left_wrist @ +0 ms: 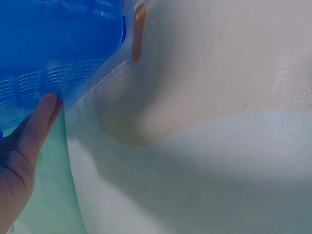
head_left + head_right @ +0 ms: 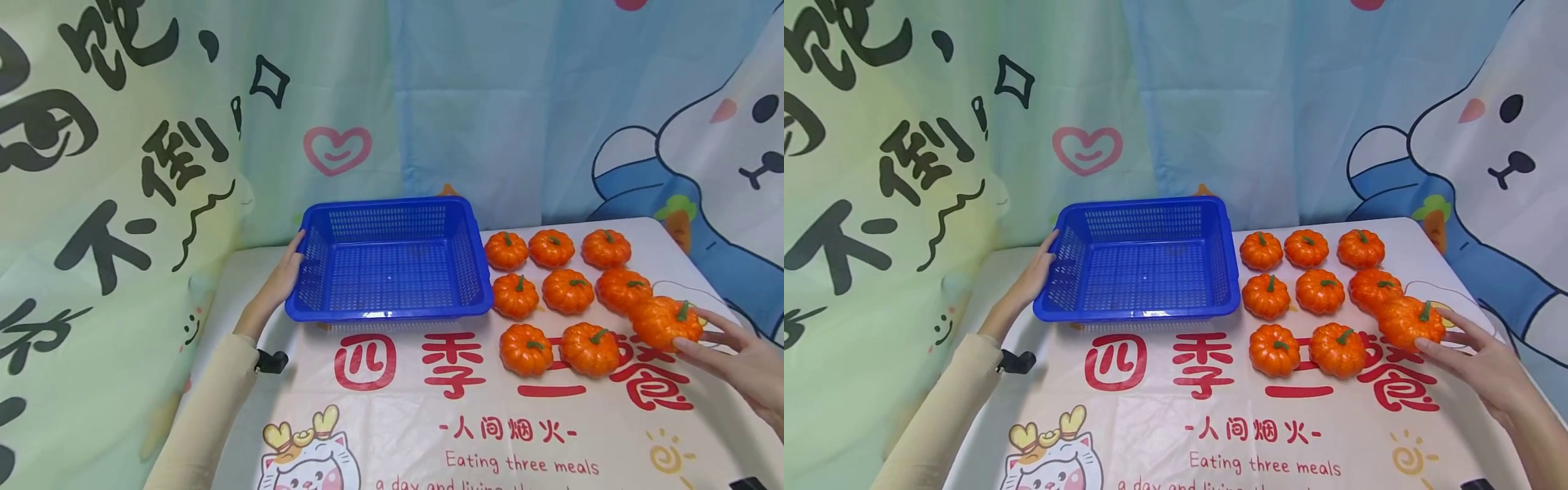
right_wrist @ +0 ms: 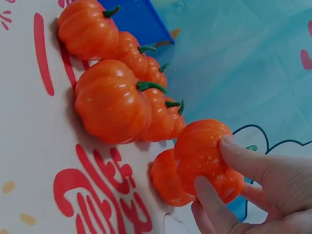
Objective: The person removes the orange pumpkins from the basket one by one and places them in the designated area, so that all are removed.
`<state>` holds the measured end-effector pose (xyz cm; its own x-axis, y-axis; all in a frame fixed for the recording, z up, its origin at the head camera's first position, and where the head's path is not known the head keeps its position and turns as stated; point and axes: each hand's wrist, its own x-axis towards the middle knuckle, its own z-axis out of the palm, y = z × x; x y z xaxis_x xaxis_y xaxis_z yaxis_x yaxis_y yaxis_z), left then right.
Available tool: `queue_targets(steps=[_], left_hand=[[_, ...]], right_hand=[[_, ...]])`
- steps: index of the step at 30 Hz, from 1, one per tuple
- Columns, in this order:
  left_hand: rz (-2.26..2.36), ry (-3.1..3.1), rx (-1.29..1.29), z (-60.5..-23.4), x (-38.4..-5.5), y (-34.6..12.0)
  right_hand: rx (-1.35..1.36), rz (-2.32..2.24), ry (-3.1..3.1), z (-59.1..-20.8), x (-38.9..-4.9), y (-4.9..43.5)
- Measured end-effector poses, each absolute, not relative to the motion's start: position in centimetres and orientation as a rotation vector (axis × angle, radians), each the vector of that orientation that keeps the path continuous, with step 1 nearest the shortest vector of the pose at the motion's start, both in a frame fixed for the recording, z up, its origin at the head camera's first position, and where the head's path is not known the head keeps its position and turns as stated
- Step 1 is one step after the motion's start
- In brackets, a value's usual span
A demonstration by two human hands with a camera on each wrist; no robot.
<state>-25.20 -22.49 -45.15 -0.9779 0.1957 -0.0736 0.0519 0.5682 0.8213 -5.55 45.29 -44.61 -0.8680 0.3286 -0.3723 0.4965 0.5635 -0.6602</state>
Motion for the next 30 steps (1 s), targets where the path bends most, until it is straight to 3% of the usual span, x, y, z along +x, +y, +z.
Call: queue_targets(steps=[11, 26, 30], left_hand=[[1.412, 2.615, 0.221, -45.2, -25.2, -22.2], [0.918, 3.024, 0.172, -43.5, -23.4, -22.9], [0.987, 3.155, 0.2, -42.1, -21.7, -22.6]], right_hand=[[0.582, -1.021, 2.516, -48.7, -5.4, 46.7], [0.414, -0.94, 2.474, -48.0, -6.4, 45.3], [0.412, -0.905, 2.609, -48.1, -6.3, 45.0]])
